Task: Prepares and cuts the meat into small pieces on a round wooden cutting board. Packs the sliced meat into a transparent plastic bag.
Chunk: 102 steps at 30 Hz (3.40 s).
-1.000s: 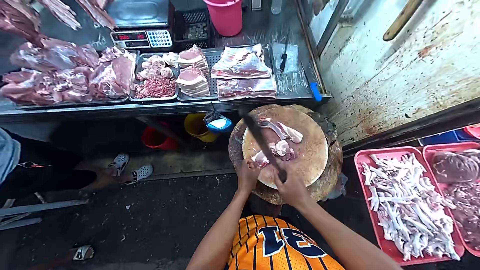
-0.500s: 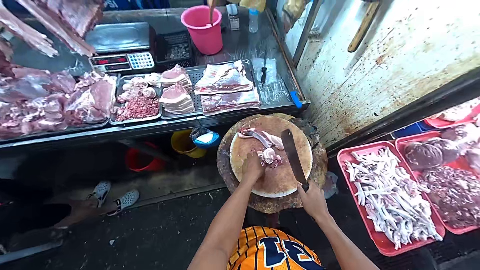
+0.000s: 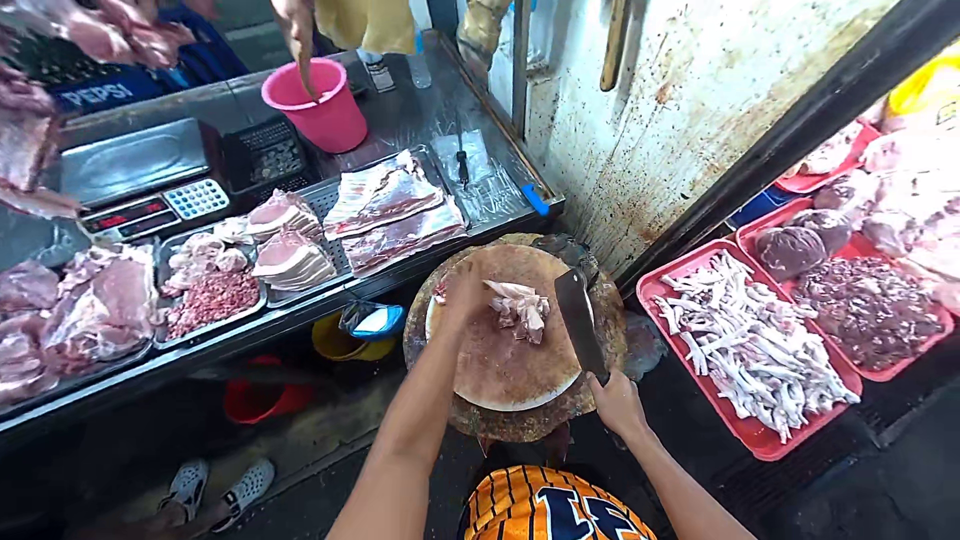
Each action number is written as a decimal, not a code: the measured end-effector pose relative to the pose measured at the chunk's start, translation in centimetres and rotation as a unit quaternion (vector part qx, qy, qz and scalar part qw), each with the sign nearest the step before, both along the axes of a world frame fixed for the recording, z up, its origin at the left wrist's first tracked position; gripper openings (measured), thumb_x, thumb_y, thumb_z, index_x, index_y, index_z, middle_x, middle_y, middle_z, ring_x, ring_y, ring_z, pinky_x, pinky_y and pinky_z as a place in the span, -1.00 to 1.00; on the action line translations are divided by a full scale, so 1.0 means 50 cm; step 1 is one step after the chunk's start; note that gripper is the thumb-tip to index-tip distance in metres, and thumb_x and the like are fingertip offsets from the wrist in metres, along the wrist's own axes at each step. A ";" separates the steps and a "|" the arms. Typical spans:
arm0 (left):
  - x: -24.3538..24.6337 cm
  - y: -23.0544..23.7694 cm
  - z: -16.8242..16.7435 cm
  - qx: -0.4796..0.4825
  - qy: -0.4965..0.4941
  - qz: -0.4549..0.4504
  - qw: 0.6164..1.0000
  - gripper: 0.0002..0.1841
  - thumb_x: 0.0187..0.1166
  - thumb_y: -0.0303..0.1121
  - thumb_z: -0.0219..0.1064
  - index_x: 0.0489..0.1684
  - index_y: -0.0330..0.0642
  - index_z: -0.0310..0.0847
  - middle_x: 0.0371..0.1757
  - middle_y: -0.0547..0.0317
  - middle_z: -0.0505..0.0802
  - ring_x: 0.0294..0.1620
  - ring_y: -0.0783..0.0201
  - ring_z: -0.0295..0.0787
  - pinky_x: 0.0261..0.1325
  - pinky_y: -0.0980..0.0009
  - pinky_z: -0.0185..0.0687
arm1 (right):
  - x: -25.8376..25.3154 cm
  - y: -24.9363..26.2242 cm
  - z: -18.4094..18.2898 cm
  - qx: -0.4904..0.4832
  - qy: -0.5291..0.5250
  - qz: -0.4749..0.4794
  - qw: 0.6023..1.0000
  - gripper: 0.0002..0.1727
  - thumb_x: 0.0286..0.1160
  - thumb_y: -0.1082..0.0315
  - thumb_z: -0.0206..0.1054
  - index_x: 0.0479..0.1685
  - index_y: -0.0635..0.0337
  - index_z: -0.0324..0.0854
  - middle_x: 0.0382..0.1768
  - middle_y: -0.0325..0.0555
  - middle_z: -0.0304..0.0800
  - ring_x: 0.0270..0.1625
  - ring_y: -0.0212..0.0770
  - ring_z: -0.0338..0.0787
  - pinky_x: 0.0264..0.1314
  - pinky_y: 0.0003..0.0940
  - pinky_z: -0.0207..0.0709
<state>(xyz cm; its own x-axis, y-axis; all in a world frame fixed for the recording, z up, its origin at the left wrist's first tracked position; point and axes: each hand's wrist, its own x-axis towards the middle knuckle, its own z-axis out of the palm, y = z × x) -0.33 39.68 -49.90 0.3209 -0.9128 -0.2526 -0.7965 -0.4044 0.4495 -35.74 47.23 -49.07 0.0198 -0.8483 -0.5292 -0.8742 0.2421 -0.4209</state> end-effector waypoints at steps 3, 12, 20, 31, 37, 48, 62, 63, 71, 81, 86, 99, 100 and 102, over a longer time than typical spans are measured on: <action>0.086 -0.004 -0.046 0.077 -0.100 -0.044 0.991 -0.29 0.25 -0.26 0.64 0.52 -0.14 0.56 0.55 -0.31 0.57 0.54 -0.46 0.44 0.30 -0.56 0.42 | 0.003 -0.003 0.004 0.004 0.009 0.006 1.000 -0.45 0.66 -0.14 0.20 0.17 0.21 0.65 -0.17 0.12 0.85 -0.02 0.10 0.86 0.10 0.17 0.68; 0.060 0.231 0.013 0.075 -0.040 -0.012 0.996 -0.53 0.46 -0.12 0.48 0.20 -0.28 0.63 -0.01 -0.30 0.83 0.10 -0.31 0.79 0.18 -0.35 0.63 | -0.004 -0.014 0.000 0.000 -0.002 0.009 1.000 -0.45 0.66 -0.12 0.22 0.16 0.23 0.66 -0.13 0.14 0.85 0.02 0.13 0.85 0.16 0.19 0.65; -0.032 0.405 -0.036 0.083 0.026 0.108 0.990 -0.43 0.33 -0.31 0.52 0.40 -0.15 0.53 0.18 -0.20 0.80 0.20 -0.20 0.78 0.25 -0.24 0.66 | 0.034 -0.019 0.100 -0.002 0.013 0.117 0.993 -0.49 0.60 -0.14 0.29 0.11 0.15 0.68 -0.23 0.07 0.82 -0.08 0.10 0.84 0.04 0.20 0.66; 0.006 0.472 -0.064 0.104 0.019 0.091 0.990 -0.51 0.38 -0.33 0.45 0.34 -0.09 0.55 0.02 -0.08 0.87 0.17 -0.13 0.79 0.40 -0.21 0.52 | 0.330 -0.069 0.331 -0.260 -0.436 0.216 0.834 -0.74 0.66 0.06 0.28 -0.10 0.06 0.62 -0.63 -0.28 0.66 -0.69 -0.31 0.66 -0.67 -0.26 0.68; -0.001 0.484 -0.082 0.044 -0.011 0.097 0.994 -0.56 0.35 -0.24 0.46 0.24 -0.05 0.62 0.08 0.01 0.84 0.24 -0.09 0.72 0.33 -0.21 0.48 | 0.264 -0.049 0.015 0.009 0.004 0.317 0.948 -0.42 0.65 -0.17 0.09 0.18 0.18 0.62 -0.15 0.12 0.81 -0.02 0.13 0.84 0.08 0.24 0.66; -0.032 0.474 -0.106 0.054 -0.026 0.175 0.983 -0.46 0.35 -0.25 0.50 0.38 -0.15 0.64 0.25 -0.07 0.83 0.36 -0.14 0.69 0.47 -0.23 0.41 | 0.309 -0.074 0.280 -0.167 -0.281 0.247 0.912 -0.66 0.58 -0.02 0.33 -0.11 0.09 0.68 -0.60 -0.25 0.66 -0.59 -0.30 0.68 -0.46 -0.18 0.66; -0.024 0.466 -0.084 -0.014 -0.053 0.183 0.982 -0.57 0.51 -0.21 0.41 0.33 -0.12 0.67 0.25 -0.12 0.81 0.33 -0.18 0.69 0.36 -0.28 0.47 | 0.185 -0.073 0.018 0.048 0.035 0.271 0.961 -0.45 0.65 -0.12 0.19 0.14 0.25 0.64 -0.13 0.18 0.81 -0.02 0.17 0.84 0.09 0.23 0.66; -0.030 0.457 -0.065 -0.028 -0.033 0.195 0.980 -0.57 0.51 -0.23 0.41 0.34 -0.14 0.67 0.25 -0.10 0.81 0.34 -0.15 0.69 0.39 -0.27 0.46 | 0.169 -0.078 0.016 0.047 0.036 0.249 0.967 -0.44 0.66 -0.13 0.18 0.14 0.26 0.63 -0.14 0.18 0.81 -0.01 0.16 0.84 0.10 0.22 0.65; -0.065 0.309 -0.029 -0.086 -0.114 0.057 0.988 -0.50 0.42 -0.22 0.49 0.40 -0.01 0.67 0.15 -0.16 0.81 0.22 -0.23 0.72 0.30 -0.31 0.48 | 0.105 -0.092 0.012 0.049 0.010 0.192 0.980 -0.51 0.62 -0.14 0.21 -0.04 0.16 0.66 -0.27 0.07 0.77 -0.14 0.06 0.81 -0.03 0.17 0.63; -0.087 0.314 -0.120 -0.078 -0.044 0.027 0.996 -0.56 0.68 0.08 0.20 0.34 0.12 0.74 0.26 0.04 0.81 0.35 -0.07 0.67 0.38 -0.20 0.44 | 0.161 -0.134 0.279 -0.079 -0.168 0.177 0.967 -0.53 0.62 -0.11 0.28 -0.04 0.16 0.69 -0.51 -0.09 0.76 -0.48 -0.11 0.80 -0.26 0.04 0.74; -0.101 0.308 -0.141 -0.103 -0.027 0.075 0.991 -0.66 0.63 0.03 0.27 0.17 0.17 0.82 0.22 0.15 0.81 0.34 -0.01 0.66 0.40 -0.20 0.43 | 0.254 -0.140 0.468 -0.327 -0.501 0.185 0.779 -0.74 0.77 0.11 0.17 -0.11 0.12 0.53 -0.59 -0.23 0.66 -0.66 -0.20 0.72 -0.64 -0.16 0.74; -0.102 0.303 -0.130 -0.019 0.022 0.080 0.996 -0.61 0.69 0.08 0.18 0.15 0.15 0.83 0.35 0.09 0.76 0.44 0.01 0.62 0.53 -0.21 0.34 | 0.177 -0.093 0.054 0.023 0.004 0.221 0.975 -0.45 0.63 -0.12 0.19 0.20 0.20 0.63 -0.10 0.14 0.82 0.01 0.13 0.84 0.11 0.21 0.65; -0.101 0.301 -0.130 -0.029 0.028 0.091 0.995 -0.62 0.68 0.07 0.20 0.16 0.14 0.83 0.32 0.09 0.78 0.41 0.02 0.63 0.51 -0.20 0.35 | 0.175 -0.100 0.074 0.016 -0.020 0.216 0.976 -0.47 0.63 -0.12 0.21 0.15 0.19 0.65 -0.17 0.10 0.80 -0.07 0.09 0.83 0.06 0.19 0.64; -0.103 0.311 -0.127 -0.068 0.042 0.120 0.990 -0.62 0.62 0.04 0.28 0.17 0.07 0.81 0.27 0.07 0.79 0.36 -0.01 0.65 0.47 -0.20 0.40 | 0.175 -0.105 0.137 -0.005 -0.076 0.214 0.974 -0.49 0.62 -0.14 0.23 0.09 0.15 0.68 -0.30 -0.01 0.79 -0.25 -0.03 0.82 -0.07 0.10 0.70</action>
